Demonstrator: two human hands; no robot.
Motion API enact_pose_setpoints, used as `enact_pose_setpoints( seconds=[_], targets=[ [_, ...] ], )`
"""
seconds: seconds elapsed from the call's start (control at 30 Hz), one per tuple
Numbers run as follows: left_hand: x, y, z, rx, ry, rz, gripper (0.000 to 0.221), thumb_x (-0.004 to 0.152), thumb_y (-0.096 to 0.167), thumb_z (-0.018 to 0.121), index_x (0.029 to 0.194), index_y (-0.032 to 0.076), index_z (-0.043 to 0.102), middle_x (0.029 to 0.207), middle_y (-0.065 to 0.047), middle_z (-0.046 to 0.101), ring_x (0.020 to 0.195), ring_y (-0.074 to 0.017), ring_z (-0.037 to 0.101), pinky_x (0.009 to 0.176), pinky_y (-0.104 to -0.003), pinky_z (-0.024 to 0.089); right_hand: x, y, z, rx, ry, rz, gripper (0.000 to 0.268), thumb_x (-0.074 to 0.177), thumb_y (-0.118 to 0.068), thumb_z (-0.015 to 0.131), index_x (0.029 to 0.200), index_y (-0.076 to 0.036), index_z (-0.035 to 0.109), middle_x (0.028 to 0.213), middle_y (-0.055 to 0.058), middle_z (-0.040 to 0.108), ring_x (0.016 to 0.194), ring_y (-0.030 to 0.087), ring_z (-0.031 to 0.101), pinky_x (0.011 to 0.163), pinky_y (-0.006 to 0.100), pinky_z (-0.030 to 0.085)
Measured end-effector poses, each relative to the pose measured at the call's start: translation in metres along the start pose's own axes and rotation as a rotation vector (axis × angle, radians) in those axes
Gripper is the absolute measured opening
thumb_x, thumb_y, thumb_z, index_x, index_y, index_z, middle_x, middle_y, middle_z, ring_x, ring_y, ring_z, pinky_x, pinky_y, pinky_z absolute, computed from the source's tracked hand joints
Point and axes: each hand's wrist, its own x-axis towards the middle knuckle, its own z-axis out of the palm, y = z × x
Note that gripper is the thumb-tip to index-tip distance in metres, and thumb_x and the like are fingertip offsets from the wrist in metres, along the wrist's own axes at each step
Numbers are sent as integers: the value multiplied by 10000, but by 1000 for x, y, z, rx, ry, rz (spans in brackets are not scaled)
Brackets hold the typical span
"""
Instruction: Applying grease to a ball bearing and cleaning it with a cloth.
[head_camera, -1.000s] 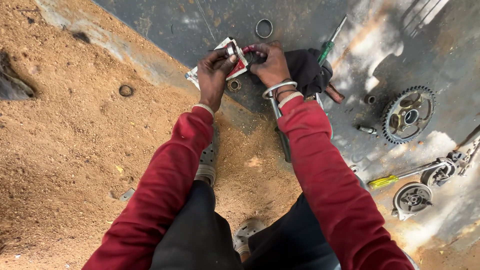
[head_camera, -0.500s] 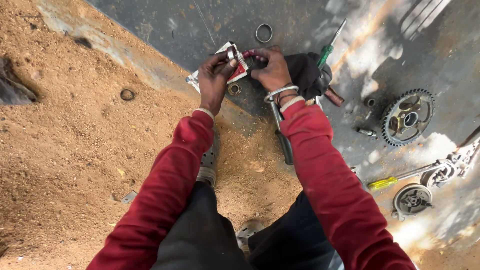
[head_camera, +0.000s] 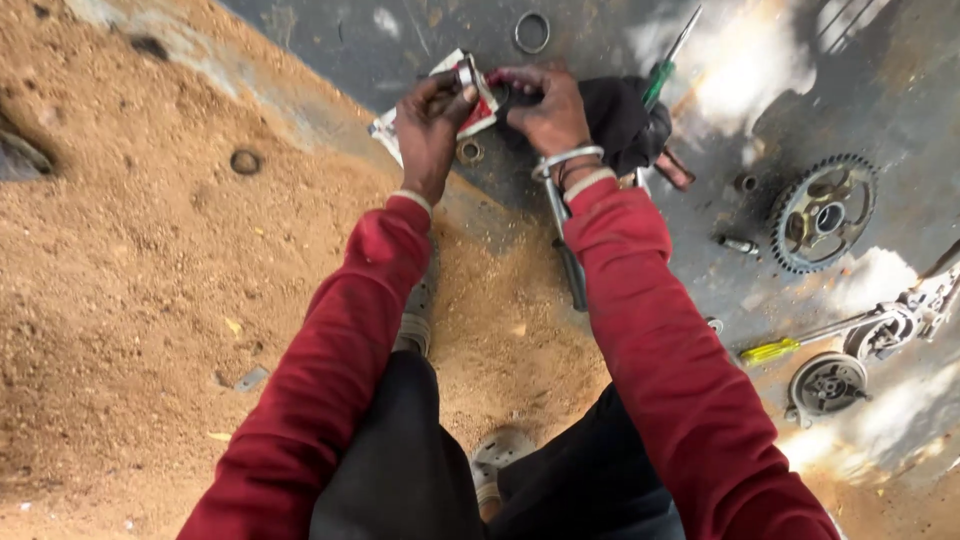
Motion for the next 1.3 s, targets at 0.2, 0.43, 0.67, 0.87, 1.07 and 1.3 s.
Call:
enact_pose_setpoints(
  seconds=[0.2, 0.43, 0.67, 0.87, 1.07, 1.3],
  targets=[
    [5, 0, -1, -2, -1, -22, 202, 859, 83, 800, 1050, 24, 772, 959, -102, 773, 832, -146, 744, 789, -295, 676, 10, 7, -9, 355, 6, 156, 484, 698, 114, 673, 1161, -27, 674, 1095, 20, 637, 998, 138, 564, 841, 255, 542],
    [-28, 49, -6, -401, -171, -185, 158, 940, 39, 697, 1084, 56, 759, 1025, -119, 777, 900, -187, 756, 825, -334, 667, -50, -61, -47, 398, -56, -93, 535, 731, 140, 575, 1237, -25, 622, 1214, 62, 653, 1125, 180, 626, 985, 279, 539],
    [-123, 121, 7, -705, -431, -259, 193, 940, 3, 739, 1125, 56, 742, 1134, -109, 755, 1038, -241, 728, 1000, -404, 590, -173, -175, -79, -264, 162, -528, 491, 824, 107, 621, 1270, -84, 695, 1255, 88, 622, 1149, 216, 608, 982, 318, 521],
    [-161, 154, 22, -633, -587, -66, 160, 991, 20, 769, 1150, 33, 747, 1140, -41, 711, 1097, -158, 697, 1079, -358, 596, -205, -189, -87, -452, 239, -610, 615, 813, 93, 667, 1375, -150, 717, 1294, 93, 599, 1204, 246, 538, 986, 355, 481],
    [-172, 151, 29, -526, -542, -25, 165, 970, -8, 780, 1124, 38, 743, 1171, -60, 713, 1112, -167, 708, 1078, -366, 617, -211, -188, -97, -601, 232, -678, 641, 800, 56, 725, 1398, -175, 715, 1292, 83, 610, 1204, 243, 543, 1021, 400, 412],
    [-180, 143, 33, -478, -390, -50, 190, 926, -56, 773, 1097, 21, 741, 1172, -89, 725, 1064, -178, 720, 1010, -336, 625, -220, -181, -93, -760, 245, -679, 629, 804, 40, 753, 1396, -168, 711, 1298, 87, 594, 1206, 257, 508, 1032, 409, 413]
  ],
)
